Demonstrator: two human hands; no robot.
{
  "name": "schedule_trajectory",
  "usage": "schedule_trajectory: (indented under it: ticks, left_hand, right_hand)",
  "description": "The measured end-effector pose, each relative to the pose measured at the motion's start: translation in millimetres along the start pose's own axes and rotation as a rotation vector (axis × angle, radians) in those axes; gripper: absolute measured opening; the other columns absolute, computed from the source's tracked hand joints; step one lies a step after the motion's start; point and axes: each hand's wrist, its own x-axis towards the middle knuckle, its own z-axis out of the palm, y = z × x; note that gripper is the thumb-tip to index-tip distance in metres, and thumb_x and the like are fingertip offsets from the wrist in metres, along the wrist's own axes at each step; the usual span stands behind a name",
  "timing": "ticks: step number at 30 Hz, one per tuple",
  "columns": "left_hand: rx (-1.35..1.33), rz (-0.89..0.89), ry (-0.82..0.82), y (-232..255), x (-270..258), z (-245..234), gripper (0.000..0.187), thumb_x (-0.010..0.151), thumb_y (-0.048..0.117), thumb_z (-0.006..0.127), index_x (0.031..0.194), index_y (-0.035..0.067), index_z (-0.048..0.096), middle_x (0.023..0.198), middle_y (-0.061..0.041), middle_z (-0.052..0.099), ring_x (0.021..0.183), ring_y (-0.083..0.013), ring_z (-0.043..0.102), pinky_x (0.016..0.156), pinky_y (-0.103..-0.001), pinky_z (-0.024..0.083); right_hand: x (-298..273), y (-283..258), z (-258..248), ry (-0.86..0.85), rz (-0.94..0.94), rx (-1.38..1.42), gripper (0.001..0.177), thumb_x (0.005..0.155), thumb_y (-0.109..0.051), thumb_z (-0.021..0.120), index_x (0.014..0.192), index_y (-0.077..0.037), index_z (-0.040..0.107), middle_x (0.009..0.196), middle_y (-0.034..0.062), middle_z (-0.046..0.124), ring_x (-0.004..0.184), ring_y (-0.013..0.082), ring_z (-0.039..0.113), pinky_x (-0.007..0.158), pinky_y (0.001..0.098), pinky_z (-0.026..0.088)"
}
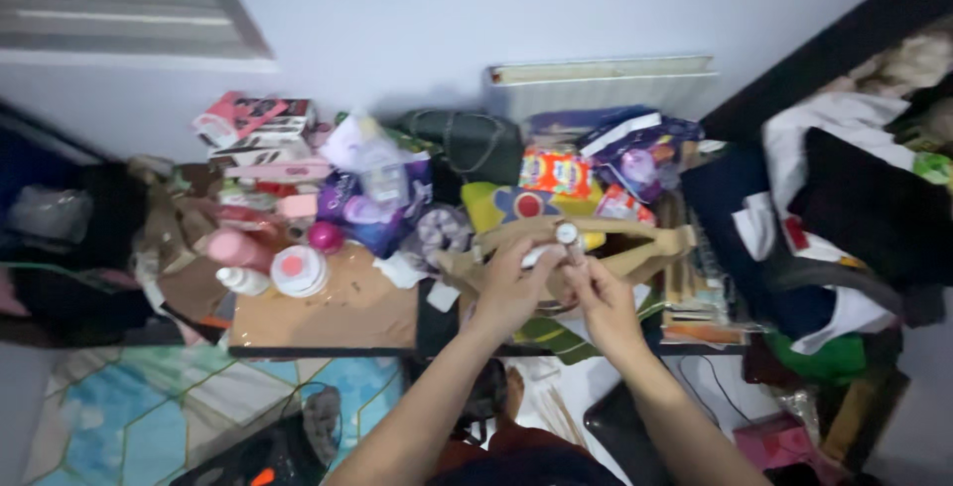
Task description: The person opens a beige sling bag on a cluttered desk and places items into it one at a time, including a pink box, a red packet, a small bottle, a yellow tube, and a cloth pouch, then zips the bag closed and arranges it on the desk.
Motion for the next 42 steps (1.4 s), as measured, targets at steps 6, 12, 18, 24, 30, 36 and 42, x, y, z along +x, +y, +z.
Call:
schedule_trajectory:
  ticks: [6, 12, 18, 24, 30, 36, 42]
  left_hand:
    - [0.692, 0.209, -0.068, -19.9, 52.1, 39.4, 0.044, 0.081, 0.019, 0.073, 0.120, 0.000, 0.066, 0.119, -0.023, 0.067, 0.114, -0.0454, 0.060, 0.095, -0.056, 0.043]
    - [0.998, -0.047, -0.442, -57.0, 97.0, 66.9, 0.021, 0.098, 0.017, 0.057, 0.114, 0.014, 0.071, 0.110, -0.019, 0.073, 0.105, -0.0389, 0.071, 0.088, -0.052, 0.055]
    - [0.942, -0.022, -0.455, -60.6, 117.0, 60.4, 0.023, 0.094, 0.023, 0.059, 0.109, 0.010, 0.071, 0.100, -0.021, 0.073, 0.099, -0.0417, 0.070, 0.085, -0.055, 0.053]
    - [0.905, -0.042, -0.396, -41.0, 112.8, 62.5, 0.023, 0.094, 0.024, 0.059, 0.106, 0.011, 0.072, 0.100, -0.021, 0.072, 0.098, -0.0420, 0.069, 0.083, -0.055, 0.053]
    - [0.875, -0.127, -0.379, -24.8, 98.8, 71.6, 0.025, 0.093, 0.024, 0.056, 0.109, 0.013, 0.072, 0.099, -0.019, 0.074, 0.097, -0.0412, 0.070, 0.082, -0.053, 0.055]
    - [0.905, -0.144, -0.424, -15.1, 92.4, 71.7, 0.028, 0.093, 0.025, 0.056, 0.112, 0.017, 0.074, 0.102, -0.018, 0.074, 0.097, -0.0407, 0.070, 0.082, -0.053, 0.055]
    - [0.869, -0.165, -0.408, -14.1, 85.2, 70.1, 0.030, 0.101, 0.031, 0.052, 0.114, 0.013, 0.072, 0.101, -0.020, 0.074, 0.098, -0.0407, 0.071, 0.084, -0.054, 0.054]
  right_hand:
    - [3.3, 2.4, -79.8, -0.062, -0.077, -0.530, 0.028, 0.098, -0.030, 0.057, 0.110, -0.006, 0.065, 0.087, 0.0206, 0.070, 0.084, 0.0413, 0.069, 0.073, 0.0500, 0.052]
    - [13.1, -4.0, -96.9, -0.136, -0.179, -0.783, 0.032, 0.100, -0.037, 0.057, 0.099, -0.005, 0.061, 0.093, 0.0207, 0.070, 0.093, 0.0420, 0.067, 0.078, 0.0531, 0.052]
    - [44.0, 1.7, -92.2, -0.107, -0.656, -0.685, 0.030, 0.098, -0.027, 0.055, 0.108, 0.001, 0.059, 0.102, 0.0246, 0.069, 0.093, 0.0457, 0.066, 0.076, 0.0525, 0.051]
    - [73.2, 27.4, -67.5, -0.260, -0.282, -0.829, 0.029, 0.102, -0.026, 0.053, 0.110, 0.000, 0.063, 0.096, 0.0234, 0.071, 0.092, 0.0446, 0.069, 0.080, 0.0551, 0.053]
    - [95.0, 63.2, -56.6, -0.175, 0.024, -0.733, 0.028, 0.084, -0.018, 0.066, 0.097, 0.006, 0.074, 0.096, 0.0311, 0.071, 0.095, 0.0454, 0.070, 0.085, 0.0518, 0.056]
    - [96.3, 65.9, -60.4, -0.057, 0.056, -0.389, 0.026, 0.088, -0.019, 0.063, 0.099, 0.001, 0.076, 0.082, 0.0232, 0.075, 0.082, 0.0361, 0.075, 0.076, 0.0477, 0.057]
    - [95.3, 74.6, -45.5, 0.003, 0.152, -0.256, 0.027, 0.095, -0.019, 0.059, 0.102, 0.000, 0.076, 0.073, 0.0187, 0.074, 0.054, 0.0285, 0.071, 0.055, 0.0422, 0.055]
